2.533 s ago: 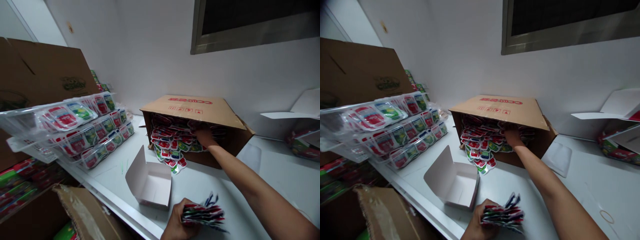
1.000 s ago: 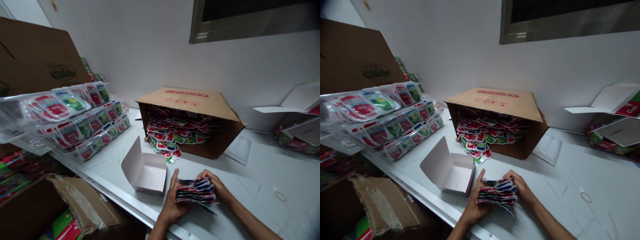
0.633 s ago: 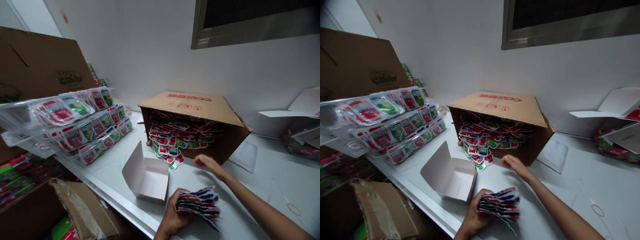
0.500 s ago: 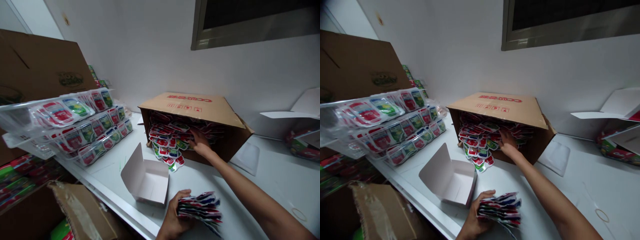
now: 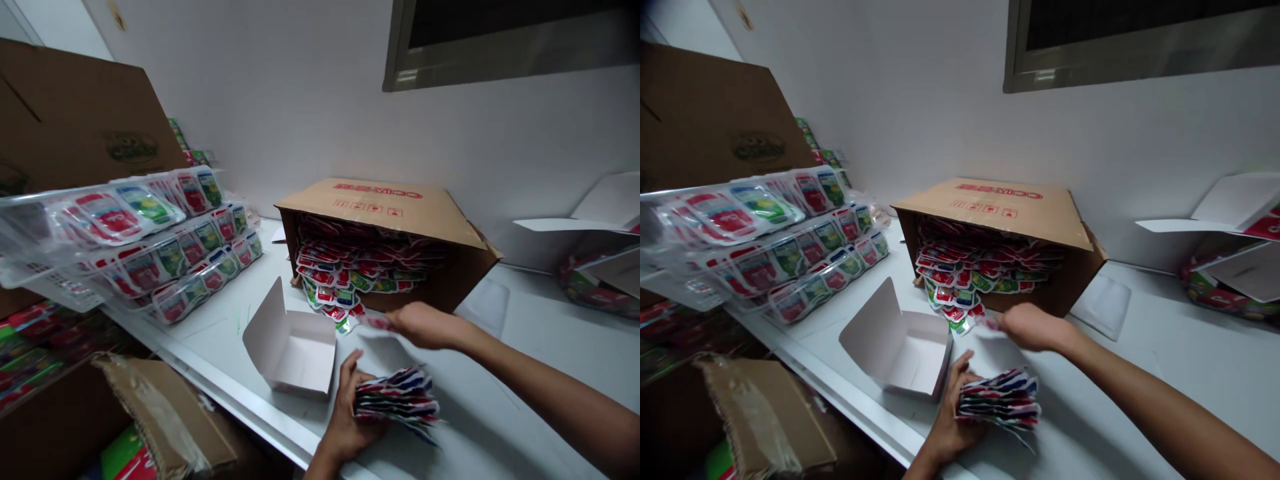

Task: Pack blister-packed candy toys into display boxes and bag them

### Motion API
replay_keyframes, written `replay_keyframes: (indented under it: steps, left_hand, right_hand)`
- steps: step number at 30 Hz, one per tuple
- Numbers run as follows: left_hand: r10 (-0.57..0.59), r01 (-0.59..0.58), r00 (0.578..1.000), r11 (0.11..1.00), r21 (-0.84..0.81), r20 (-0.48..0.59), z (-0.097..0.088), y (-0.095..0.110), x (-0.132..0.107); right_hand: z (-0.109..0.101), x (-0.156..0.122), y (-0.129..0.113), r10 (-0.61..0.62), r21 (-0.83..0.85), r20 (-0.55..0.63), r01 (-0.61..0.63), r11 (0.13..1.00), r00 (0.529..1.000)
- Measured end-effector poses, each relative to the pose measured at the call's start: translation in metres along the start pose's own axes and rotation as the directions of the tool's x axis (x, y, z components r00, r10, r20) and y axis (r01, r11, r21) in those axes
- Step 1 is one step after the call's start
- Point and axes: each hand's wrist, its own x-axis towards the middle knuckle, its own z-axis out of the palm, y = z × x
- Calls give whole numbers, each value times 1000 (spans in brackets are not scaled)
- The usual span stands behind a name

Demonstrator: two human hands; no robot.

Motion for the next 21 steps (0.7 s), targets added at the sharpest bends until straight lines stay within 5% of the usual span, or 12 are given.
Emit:
replay_keyframes:
  steps: [3, 11, 14, 16, 21]
  left_hand:
    - [44, -45, 999, 997, 69, 12, 0, -5, -1]
    - [-54, 53, 998, 998, -46, -13, 0, -2, -2]
    - [-2, 4, 1000, 999, -46, 31, -2, -2, 3]
    - [31, -28, 998, 997, -72, 45, -3, -2, 5]
    - [-134, 148, 986, 976, -160, 96, -1, 5, 2]
  right_hand:
    - [6, -14, -24, -208, 147, 261, 175, 974, 943]
    - [18, -3, -27, -314, 481, 239, 169, 860, 919]
    - [19, 14, -10, -166, 392, 217, 70, 918, 962]
    - [19, 37, 6, 30, 244, 92, -52, 968, 995]
    - [26, 114, 39, 314, 86, -222, -302, 949, 923]
